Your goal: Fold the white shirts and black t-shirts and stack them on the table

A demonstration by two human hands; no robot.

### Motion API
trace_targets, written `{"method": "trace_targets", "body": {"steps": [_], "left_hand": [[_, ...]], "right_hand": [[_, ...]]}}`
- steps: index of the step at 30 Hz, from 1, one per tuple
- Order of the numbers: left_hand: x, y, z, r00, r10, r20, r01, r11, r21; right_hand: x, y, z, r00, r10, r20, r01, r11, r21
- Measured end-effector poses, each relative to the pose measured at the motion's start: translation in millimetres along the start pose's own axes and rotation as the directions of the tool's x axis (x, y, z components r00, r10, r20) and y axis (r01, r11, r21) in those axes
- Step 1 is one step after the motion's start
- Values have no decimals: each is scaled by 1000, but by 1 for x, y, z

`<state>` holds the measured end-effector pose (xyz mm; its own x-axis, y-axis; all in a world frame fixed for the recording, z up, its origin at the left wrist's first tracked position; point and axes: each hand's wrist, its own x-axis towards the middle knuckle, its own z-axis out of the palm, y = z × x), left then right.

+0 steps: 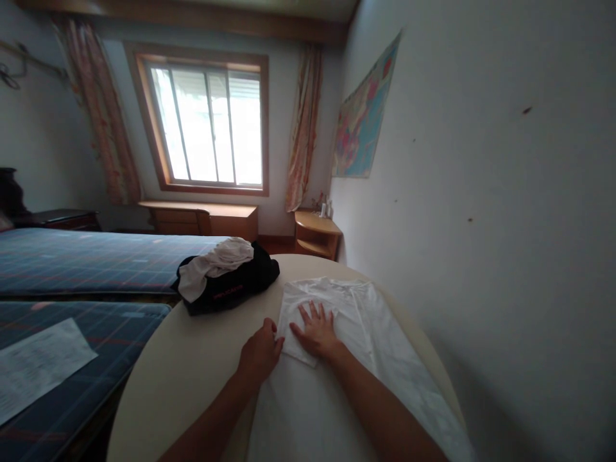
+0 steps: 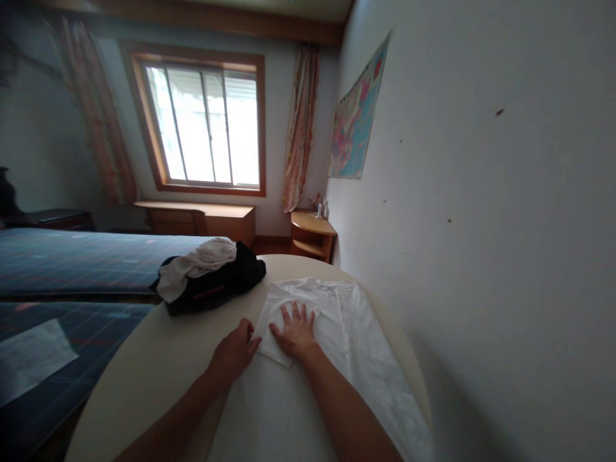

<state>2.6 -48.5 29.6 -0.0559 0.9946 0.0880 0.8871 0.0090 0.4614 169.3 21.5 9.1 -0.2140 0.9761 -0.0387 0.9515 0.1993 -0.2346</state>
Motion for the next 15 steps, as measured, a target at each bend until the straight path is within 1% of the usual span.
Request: {"method": "trace_targets", "body": {"steps": [2, 4, 6, 8, 11, 13, 15], "left_hand": [[-1, 1, 3, 1000, 6, -16, -7, 998, -70], [-2, 3, 3, 1000, 1, -31, -4, 993, -120], [-3, 6, 2, 999, -10, -44, 3, 988, -155], [-4, 9, -1, 999, -16, -49, 6, 982, -188], [-6, 11, -3, 998, -11, -59, -4, 971, -240], [-7, 12, -2, 998, -4, -64, -14, 963, -270], [-7, 12, 0, 997, 10, -71, -31, 957, -289]], "right_hand": [[1, -1, -3, 1000, -7, -14, 7, 1000, 5], [4, -5, -10, 997, -14, -74, 14, 1000, 1], [10, -12, -21, 987, -12, -161, 14, 1000, 10], [17, -23, -32, 982, 19, -188, -8, 998, 59], [27, -40, -42, 992, 84, -99, -69, 988, 138], [32, -49, -43, 994, 103, -36, -96, 984, 149], [35, -55, -41, 994, 111, -1, -110, 984, 144]]}}
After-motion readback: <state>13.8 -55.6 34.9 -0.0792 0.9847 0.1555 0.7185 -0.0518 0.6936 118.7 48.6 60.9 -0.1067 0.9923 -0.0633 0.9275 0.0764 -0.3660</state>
